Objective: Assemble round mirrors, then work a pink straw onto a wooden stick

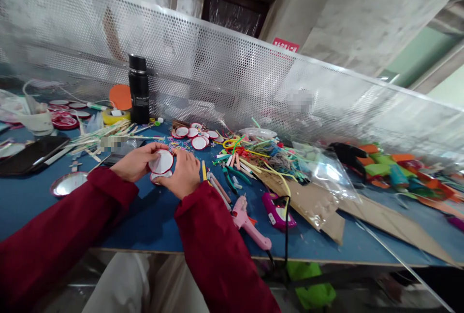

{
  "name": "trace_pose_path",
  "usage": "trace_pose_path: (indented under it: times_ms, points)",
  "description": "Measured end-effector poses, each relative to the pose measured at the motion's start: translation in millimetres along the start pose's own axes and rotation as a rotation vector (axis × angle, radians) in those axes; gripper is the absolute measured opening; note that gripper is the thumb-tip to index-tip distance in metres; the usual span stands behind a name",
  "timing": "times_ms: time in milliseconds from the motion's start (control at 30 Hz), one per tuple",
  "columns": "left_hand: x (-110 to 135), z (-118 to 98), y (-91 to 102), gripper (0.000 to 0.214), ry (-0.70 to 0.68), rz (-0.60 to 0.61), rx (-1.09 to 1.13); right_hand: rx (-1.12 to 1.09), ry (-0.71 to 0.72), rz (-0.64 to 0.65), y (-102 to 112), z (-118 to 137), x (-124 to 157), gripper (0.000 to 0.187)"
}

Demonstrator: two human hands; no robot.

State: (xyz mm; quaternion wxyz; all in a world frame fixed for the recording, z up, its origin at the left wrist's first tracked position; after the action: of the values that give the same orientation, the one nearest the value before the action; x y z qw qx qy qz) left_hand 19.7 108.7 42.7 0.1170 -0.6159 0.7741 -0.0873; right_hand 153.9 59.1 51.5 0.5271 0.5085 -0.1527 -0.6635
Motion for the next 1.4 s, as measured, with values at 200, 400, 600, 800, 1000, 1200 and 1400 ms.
trace_pose_path:
  times_ms: [200,400,600,800,1000,1200,1400]
  points:
    - [1.4,9.6,-1.1,0.025,0.145,0.048,-0.039,0.093,0.085,-0.031,-1.4,0.9,0.0,0.081]
    - [-0.5,6.7,2.8,0.022,0.066,0.072,-0.298,0.086,0.105,0.016,-1.7,1.3,-0.6,0.082]
    - [1.1,4.0,0.6,0.029,0.039,0.152,-0.337,0.101,0.084,0.095,-0.2,-2.0,-1.5,0.081]
    - [4.0,0.5,0.3,0.032,0.052,0.233,-0.317,0.074,0.112,0.168,1.6,-1.3,-0.5,0.084]
    - [6.6,-1.3,-1.9,0.037,0.033,0.226,-0.255,-0.104,0.074,0.191,4.4,-4.2,-1.2,0.084]
    - [6.8,-3.5,-4.2,0.047,-0.054,0.187,-0.167,-0.314,-0.026,0.202,1.3,-11.1,-1.9,0.09]
    - [3.2,-7.9,1.1,0.043,-0.091,0.07,-0.091,-0.358,-0.09,0.165,-3.1,-11.4,-1.8,0.069]
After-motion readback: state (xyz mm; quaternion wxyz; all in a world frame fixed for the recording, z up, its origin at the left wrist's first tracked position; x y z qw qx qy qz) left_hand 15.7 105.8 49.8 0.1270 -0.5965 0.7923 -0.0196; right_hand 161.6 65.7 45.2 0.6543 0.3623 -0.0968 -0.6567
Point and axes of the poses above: each hand's wrist, its own x-axis away from the middle knuckle, its own y-axis out of the back of the hand, z = x × y, the point moved 5 cm from there along -x, towards the middle knuckle, and after that the axes turned 3 degrees about x, right-handed, at the moved point
